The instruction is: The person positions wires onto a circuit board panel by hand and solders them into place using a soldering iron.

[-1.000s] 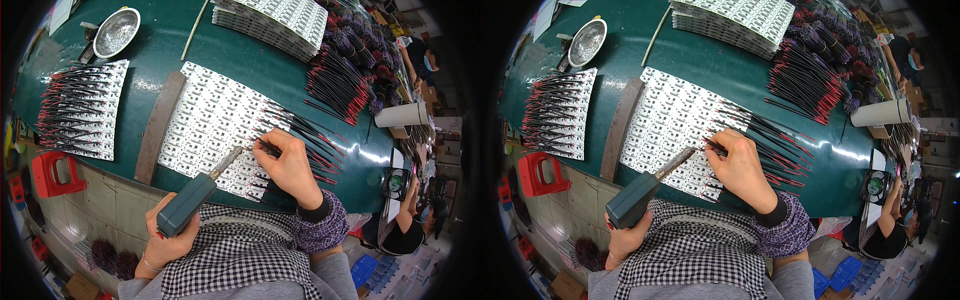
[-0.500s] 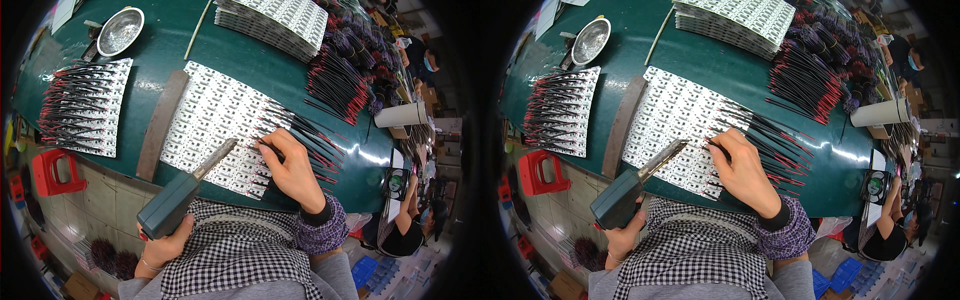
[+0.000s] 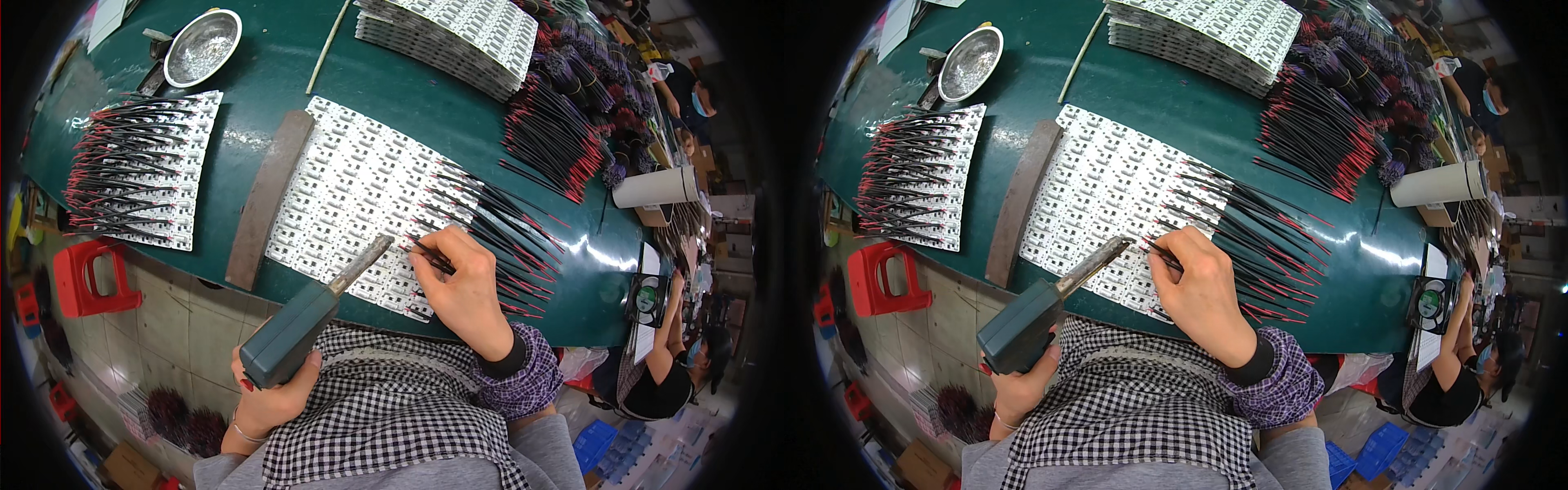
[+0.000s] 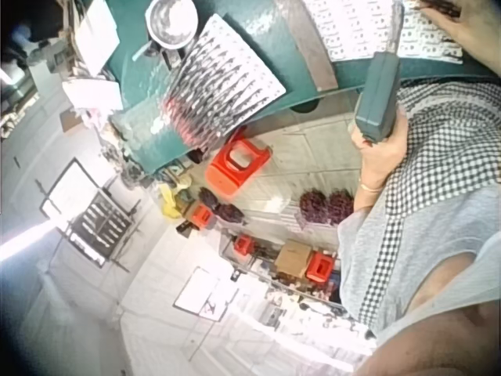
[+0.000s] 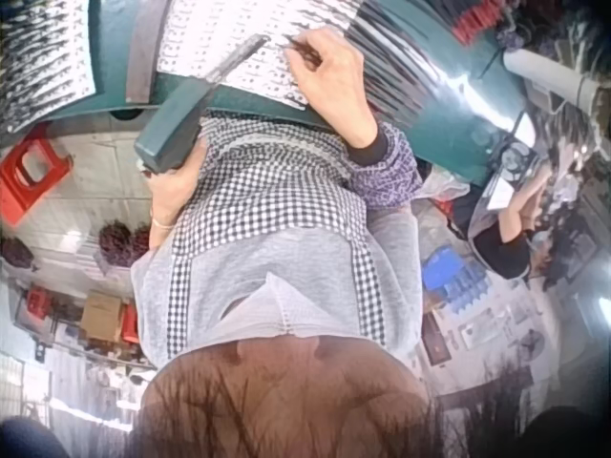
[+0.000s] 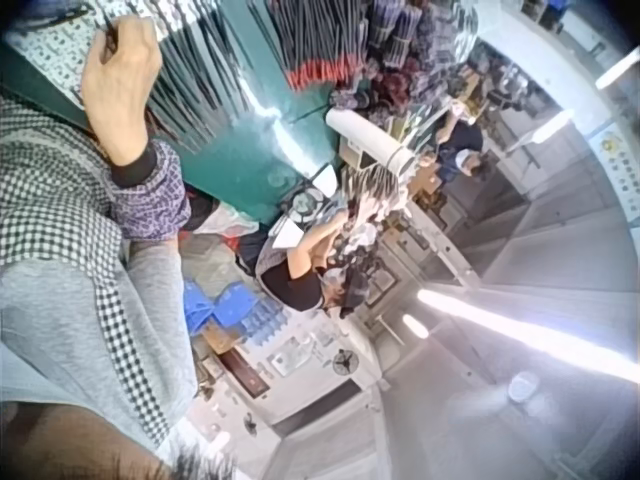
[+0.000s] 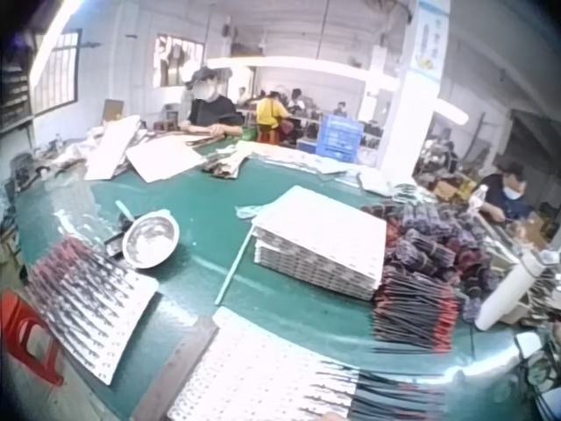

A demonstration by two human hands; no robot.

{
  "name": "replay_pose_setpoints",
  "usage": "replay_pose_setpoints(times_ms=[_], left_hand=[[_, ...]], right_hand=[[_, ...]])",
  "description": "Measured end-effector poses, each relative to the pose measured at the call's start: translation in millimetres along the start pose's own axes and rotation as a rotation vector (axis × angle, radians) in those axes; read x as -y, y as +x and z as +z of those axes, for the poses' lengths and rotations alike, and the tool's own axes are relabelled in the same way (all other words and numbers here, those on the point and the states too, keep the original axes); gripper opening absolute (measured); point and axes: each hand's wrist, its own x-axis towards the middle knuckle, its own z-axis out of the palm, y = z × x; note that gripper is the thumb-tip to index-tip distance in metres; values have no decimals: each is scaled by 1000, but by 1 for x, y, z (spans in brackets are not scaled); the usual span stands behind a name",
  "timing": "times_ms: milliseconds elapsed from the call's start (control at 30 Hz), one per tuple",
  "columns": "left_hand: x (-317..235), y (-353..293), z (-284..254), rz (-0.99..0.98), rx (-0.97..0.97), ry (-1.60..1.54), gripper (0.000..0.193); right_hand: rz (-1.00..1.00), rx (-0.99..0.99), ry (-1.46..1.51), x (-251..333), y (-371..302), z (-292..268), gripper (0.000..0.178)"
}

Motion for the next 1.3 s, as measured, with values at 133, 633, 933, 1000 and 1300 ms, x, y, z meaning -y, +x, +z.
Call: replay_pose_setpoints(times_ms=[133, 633, 933, 1000, 1300], left_hand=[[-3, 5, 1, -30, 27, -66, 23], [-11, 10, 0, -63, 81, -69, 20], [-19, 14, -2, -59, 168, 15, 19], [-18, 13, -4, -74, 174, 31, 19], [-11, 2, -5, -97, 97, -4, 21]], right_hand=[[-24, -15, -11, -4, 0, 3, 10], [-8, -12, -54, -1, 0, 4, 9], [5, -15, -61, -3, 0, 5, 9], [-5, -18, -66, -3, 0, 5, 9], [17, 9, -51, -3, 7, 0, 9]])
